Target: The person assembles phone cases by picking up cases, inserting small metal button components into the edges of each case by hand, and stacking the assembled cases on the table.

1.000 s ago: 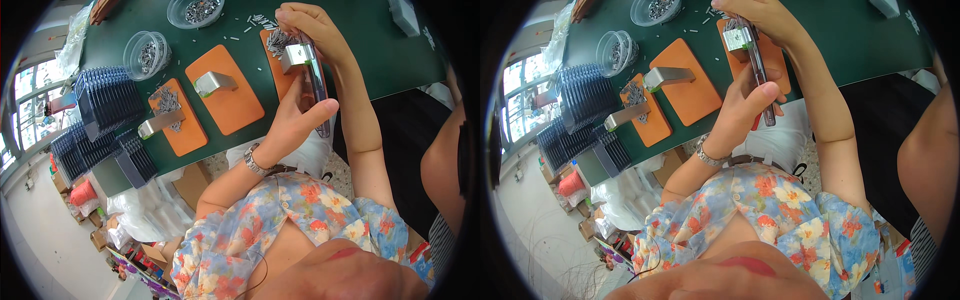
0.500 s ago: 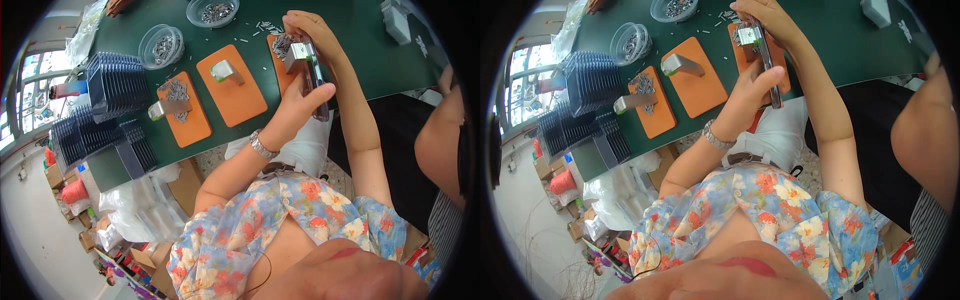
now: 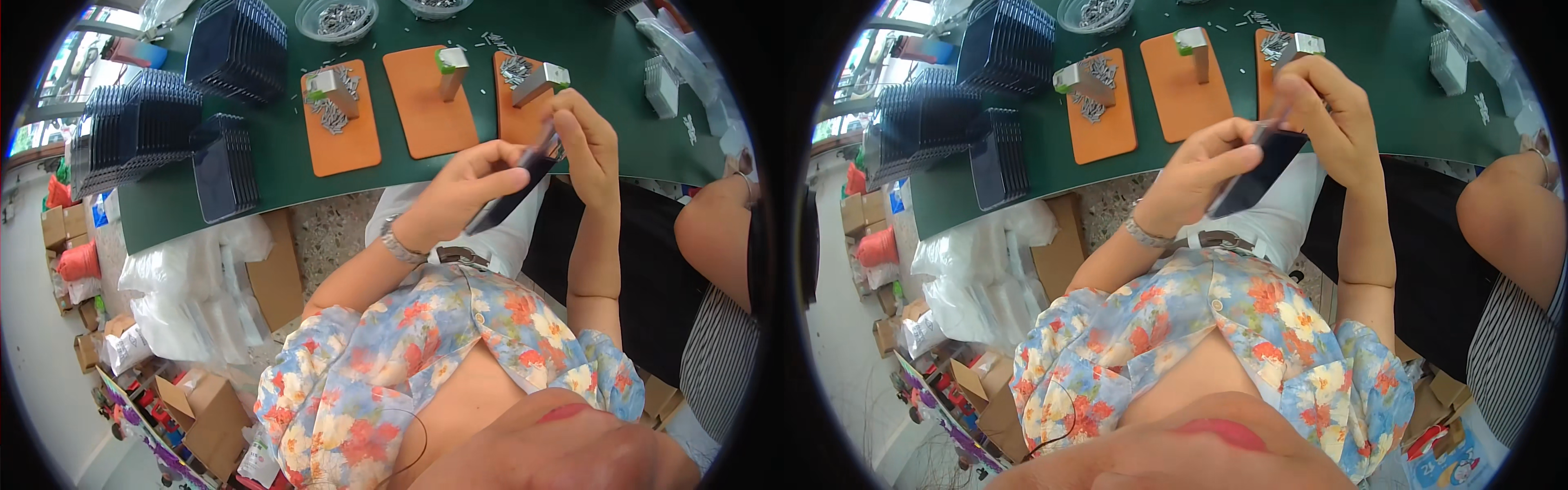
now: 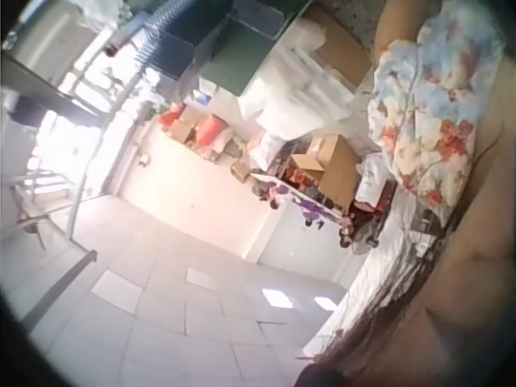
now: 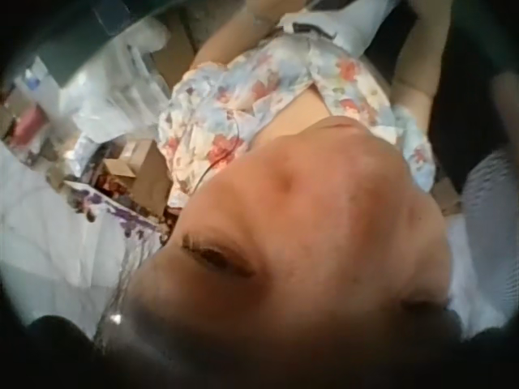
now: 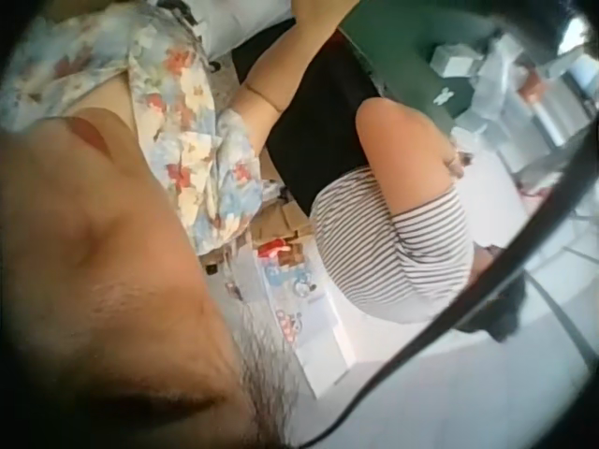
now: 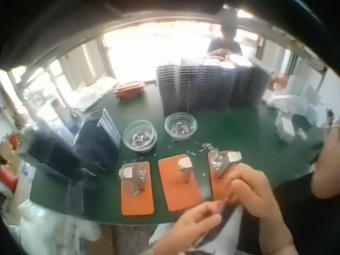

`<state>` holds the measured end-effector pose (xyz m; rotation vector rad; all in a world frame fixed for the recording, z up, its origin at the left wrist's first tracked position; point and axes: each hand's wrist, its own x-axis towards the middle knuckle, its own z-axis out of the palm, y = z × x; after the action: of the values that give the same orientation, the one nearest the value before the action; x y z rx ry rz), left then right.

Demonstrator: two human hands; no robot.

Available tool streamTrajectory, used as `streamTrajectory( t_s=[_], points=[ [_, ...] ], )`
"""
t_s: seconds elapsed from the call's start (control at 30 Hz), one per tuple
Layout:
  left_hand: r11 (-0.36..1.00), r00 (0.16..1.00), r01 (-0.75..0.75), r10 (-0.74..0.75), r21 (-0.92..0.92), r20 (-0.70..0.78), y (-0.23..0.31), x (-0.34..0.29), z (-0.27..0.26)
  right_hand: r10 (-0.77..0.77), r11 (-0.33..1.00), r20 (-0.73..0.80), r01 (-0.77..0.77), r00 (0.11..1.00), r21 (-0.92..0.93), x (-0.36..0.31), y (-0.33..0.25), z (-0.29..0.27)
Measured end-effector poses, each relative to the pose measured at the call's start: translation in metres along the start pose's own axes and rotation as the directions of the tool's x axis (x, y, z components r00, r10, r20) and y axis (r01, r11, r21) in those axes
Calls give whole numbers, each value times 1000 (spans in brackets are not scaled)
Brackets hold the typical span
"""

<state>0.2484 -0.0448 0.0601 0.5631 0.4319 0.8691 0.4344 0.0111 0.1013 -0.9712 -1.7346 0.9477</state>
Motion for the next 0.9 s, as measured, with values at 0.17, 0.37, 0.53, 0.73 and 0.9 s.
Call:
streamTrajectory(
  t_s=[0.17,0.37,0.53,0.73,0.9],
  points=[
    [993,998,-58,59,-100,8,7,-40,-38,173,957,237,-220,956,191,-1,7,25],
    [-99,763,29,645,995,42,8,-52,-50,388,753,225,-449,894,481,26,19,69],
    [5,736,113,671,994,-87,7,-36,-70,333,869,183,-376,925,323,44,13,101],
    [407,765,-86,612,910,-201,15,-17,-109,90,982,27,-93,996,166,85,41,95],
    [579,777,-218,590,786,-219,20,-9,-128,154,986,104,-160,983,52,101,68,95]
  ],
)
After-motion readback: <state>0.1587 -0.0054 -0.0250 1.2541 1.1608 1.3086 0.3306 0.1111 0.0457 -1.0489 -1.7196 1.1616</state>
